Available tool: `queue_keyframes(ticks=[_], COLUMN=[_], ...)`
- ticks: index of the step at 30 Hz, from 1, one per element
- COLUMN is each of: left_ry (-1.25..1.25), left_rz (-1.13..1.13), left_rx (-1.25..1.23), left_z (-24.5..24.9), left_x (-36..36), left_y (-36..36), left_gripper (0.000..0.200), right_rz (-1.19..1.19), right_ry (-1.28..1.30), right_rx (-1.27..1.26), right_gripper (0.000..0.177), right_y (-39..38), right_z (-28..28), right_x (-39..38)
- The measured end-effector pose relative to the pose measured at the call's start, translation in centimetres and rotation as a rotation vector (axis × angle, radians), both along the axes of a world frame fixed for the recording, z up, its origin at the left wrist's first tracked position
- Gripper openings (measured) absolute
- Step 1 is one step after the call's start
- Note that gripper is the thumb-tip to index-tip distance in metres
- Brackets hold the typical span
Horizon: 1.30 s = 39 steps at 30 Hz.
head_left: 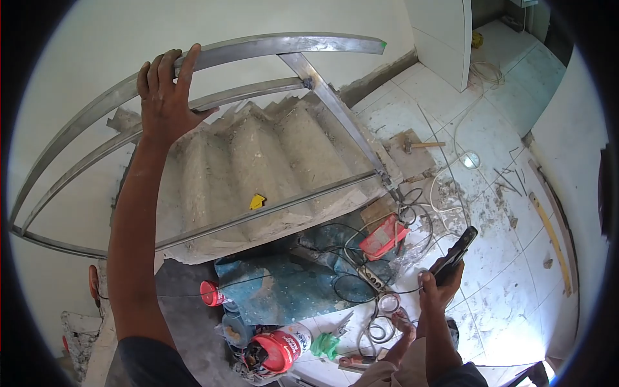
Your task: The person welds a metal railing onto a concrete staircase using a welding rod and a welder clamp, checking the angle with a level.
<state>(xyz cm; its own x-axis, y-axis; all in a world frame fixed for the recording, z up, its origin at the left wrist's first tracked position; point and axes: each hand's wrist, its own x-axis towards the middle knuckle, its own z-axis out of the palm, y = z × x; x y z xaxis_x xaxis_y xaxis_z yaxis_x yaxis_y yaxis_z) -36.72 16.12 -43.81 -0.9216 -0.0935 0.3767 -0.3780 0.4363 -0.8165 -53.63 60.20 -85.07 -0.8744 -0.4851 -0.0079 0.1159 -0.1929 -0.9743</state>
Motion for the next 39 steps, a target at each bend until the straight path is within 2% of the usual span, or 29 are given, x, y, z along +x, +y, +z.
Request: queue_keyframes(ticks=[2,6,8,9,14,19,22,24,26,29,30,32,33,35,39], left_ry=[0.011,-0.003,0.002,-0.003,-0.006,-0.007,0.007,0.006,0.003,-0.002,-0.004,0.019,0.019,0.016,-0.017], left_rz=[-0.066,-0.026,-0.026,-0.031,-0.055,-0.033,-0.102,-0.025,-0.022,-0.044,-0.055,-0.031,-0.040,-0.037,-0.012], left_rx=[-0.015,-0.041,-0.047,-0.055,-0.075,-0.066,-0.049,-0.021,0.012,-0.008,-0.018,-0.010,-0.011,-0.008,-0.027], left_z=[-0.2,-0.3,-0.4,-0.4,-0.3,-0.1,-0.2,-0.1,0.0,0.1,0.1,-0.1,-0.2,-0.1,-0.1], left_x=[-0.1,-0.1,-0.2,-0.2,-0.2,-0.3,-0.7,-0.7,-0.8,-0.8,-0.8,-0.7,-0.7,-0.7,-0.7], left_y=[-0.2,0.0,0.2,0.2,0.1,0.5,0.9,1.3,1.4,1.5,1.4,1.3,1.2,1.2,1.4], left_gripper=[0.117,0.114,0.112,0.112,0.110,0.107,0.111,0.113,0.111,0.110,0.110,0.104,0.105,0.106,0.112], right_rz=[0.017,0.021,0.015,-0.039,-0.079,-0.059,-0.034,0.042,0.007,-0.032,-0.045,0.091,0.086,0.066,0.050], right_ry=[0.000,0.000,-0.099,-0.106,-0.004,0.059,0.090,0.138,0.211,0.464,0.463,0.027,0.028,0.268,0.330], right_rx=[0.003,0.017,-0.003,-0.020,-0.044,-0.176,-0.180,-0.163,-0.275,-0.216,-0.224,-0.442,-0.443,-0.299,-0.243], right_gripper=[0.071,0.083,0.117,0.124,0.129,0.130,0.131,0.132,0.132,0.129,0.129,0.127,0.127,0.127,0.129], right_y=[0.6,0.6,0.7,-0.1,-2.5,-6.5,-6.8,-8.2,-10.2,-11.0,-11.5,-12.4,-12.6,-12.9,-13.6], right_z=[-0.6,1.9,1.8,2.8,3.1,4.9,3.9,3.6,4.2,7.1,7.3,7.0,6.6,5.6,5.5], right_x=[0.9,1.4,1.6,1.9,3.4,6.0,8.0,8.5,8.4,7.5,7.8,8.8,8.8,8.6,8.4])
